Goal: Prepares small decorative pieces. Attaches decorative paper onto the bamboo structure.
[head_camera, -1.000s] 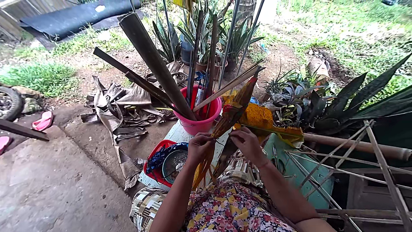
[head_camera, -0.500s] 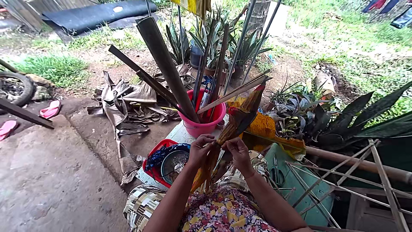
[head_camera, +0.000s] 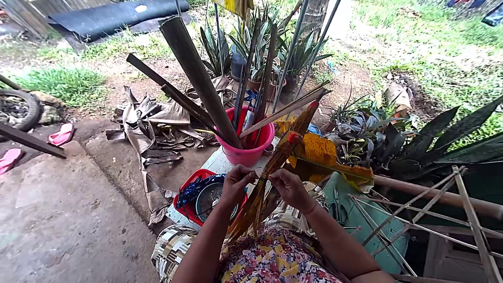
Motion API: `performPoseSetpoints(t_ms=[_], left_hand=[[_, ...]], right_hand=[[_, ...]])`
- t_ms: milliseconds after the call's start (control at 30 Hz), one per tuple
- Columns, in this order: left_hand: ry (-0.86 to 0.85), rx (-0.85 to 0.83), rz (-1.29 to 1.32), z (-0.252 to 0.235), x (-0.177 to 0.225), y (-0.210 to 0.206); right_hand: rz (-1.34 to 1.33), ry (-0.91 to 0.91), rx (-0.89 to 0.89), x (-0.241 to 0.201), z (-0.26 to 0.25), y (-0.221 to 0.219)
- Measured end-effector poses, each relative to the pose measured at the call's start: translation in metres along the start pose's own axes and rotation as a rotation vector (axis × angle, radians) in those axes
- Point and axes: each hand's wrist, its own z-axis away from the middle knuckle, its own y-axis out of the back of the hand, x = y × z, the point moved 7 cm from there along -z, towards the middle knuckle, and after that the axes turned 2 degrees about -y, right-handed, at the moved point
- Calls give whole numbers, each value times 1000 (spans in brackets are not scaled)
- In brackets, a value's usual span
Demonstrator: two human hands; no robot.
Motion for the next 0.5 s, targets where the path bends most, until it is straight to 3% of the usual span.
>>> performPoseSetpoints(t_ms=[167, 300, 400, 500], left_hand=[[8, -169, -48, -1, 8, -12], [-2, -283, -242, -7, 23, -24], [-43, -273, -386, -10, 31, -27], [-76, -246, -486, -10, 35, -29]], right_hand=[[-46, -36, -36, 3, -3, 2], [-352, -166, 35, 9, -3, 4], [-473, -247, 68, 10, -3, 2], [-410, -301, 115, 5, -1, 1]])
